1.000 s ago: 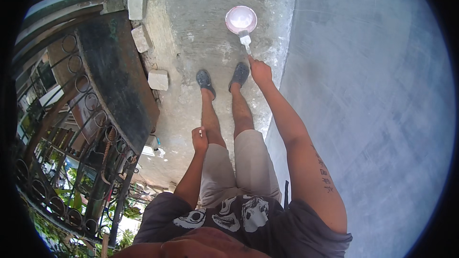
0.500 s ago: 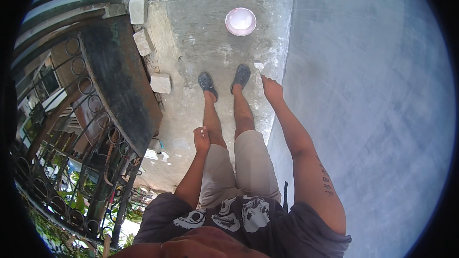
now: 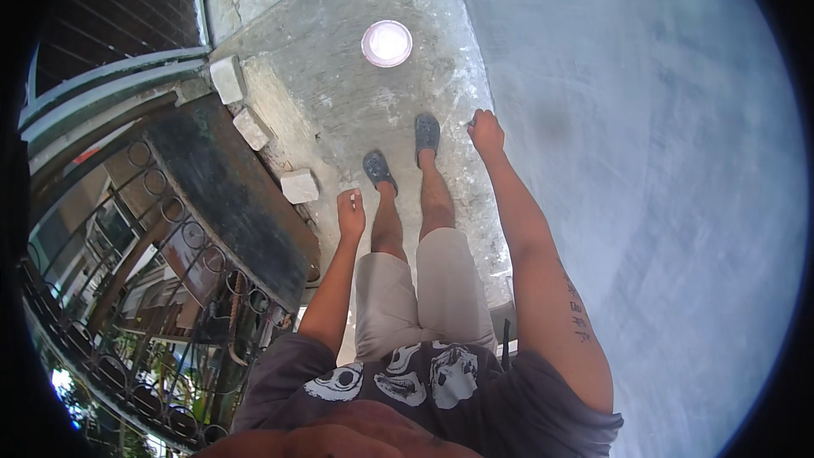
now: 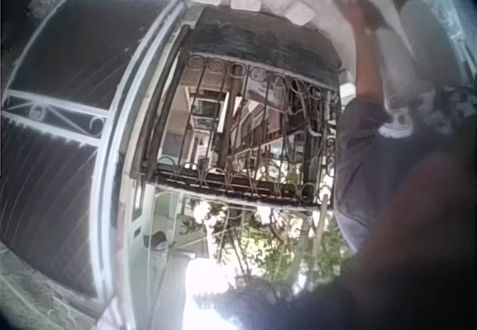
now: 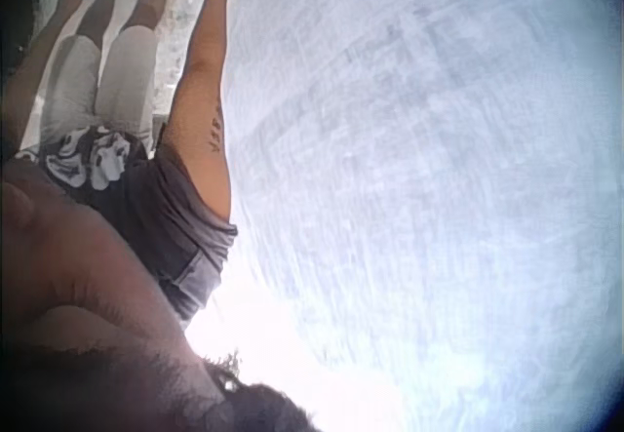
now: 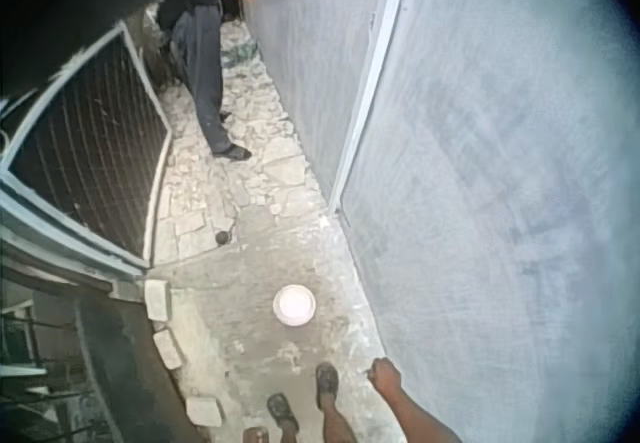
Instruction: The person dips a paint brush into a bucket of paint on the ground and paints an outdoor wall with the paint brush.
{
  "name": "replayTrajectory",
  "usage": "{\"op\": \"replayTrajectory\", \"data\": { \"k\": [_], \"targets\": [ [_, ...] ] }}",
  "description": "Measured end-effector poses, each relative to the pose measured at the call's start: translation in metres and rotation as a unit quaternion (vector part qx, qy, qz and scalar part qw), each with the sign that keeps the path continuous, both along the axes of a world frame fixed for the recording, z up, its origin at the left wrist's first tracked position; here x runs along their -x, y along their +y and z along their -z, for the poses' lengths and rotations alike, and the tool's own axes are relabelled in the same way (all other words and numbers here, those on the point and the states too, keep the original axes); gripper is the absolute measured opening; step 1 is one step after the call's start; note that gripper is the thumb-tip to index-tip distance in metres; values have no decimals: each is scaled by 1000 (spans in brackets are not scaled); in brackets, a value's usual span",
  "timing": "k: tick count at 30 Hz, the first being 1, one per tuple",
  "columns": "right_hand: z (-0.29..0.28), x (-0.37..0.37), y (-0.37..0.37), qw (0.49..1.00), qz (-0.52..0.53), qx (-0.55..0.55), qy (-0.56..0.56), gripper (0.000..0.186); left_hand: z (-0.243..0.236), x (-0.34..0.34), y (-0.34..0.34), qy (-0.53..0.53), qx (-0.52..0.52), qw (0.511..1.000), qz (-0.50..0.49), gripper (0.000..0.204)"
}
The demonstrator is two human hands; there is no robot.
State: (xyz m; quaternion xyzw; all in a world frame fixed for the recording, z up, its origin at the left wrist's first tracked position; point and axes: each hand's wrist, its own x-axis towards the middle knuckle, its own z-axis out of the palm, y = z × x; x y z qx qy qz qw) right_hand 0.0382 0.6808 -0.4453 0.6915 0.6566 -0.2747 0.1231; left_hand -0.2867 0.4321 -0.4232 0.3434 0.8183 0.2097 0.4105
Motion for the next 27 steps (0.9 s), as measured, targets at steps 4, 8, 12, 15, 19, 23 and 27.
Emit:
{"op": "replayTrajectory", "data": {
  "k": [4, 8, 12, 15, 19, 23, 27],
  "targets": [
    [-67, 3, -45, 987, 119, -81, 69, 25, -14, 33, 21, -4, -53, 996, 72, 28],
    [-125, -40, -140, 964, 209, -142, 83, 28, -33, 52, 25, 10, -73, 979, 191, 35],
    [-168, -54, -234, 933, 296, -182, 93, 28, -54, 76, 35, 50, 1, 945, 323, 42],
    [-196, -44, -296, 910, 312, -258, 86, 25, -56, 96, 45, 74, 28, 921, 381, 45],
    [-220, -50, -352, 935, 288, -203, 39, 30, -66, 76, 93, 84, 48, 883, 460, 47],
    [-216, -55, -416, 954, 270, -128, -14, 35, -116, -4, 108, 49, 1, 891, 452, 47],
    [-227, -57, -474, 940, 299, -166, -16, 31, -153, -77, 66, -16, -55, 875, 480, 49]
  ]
}}
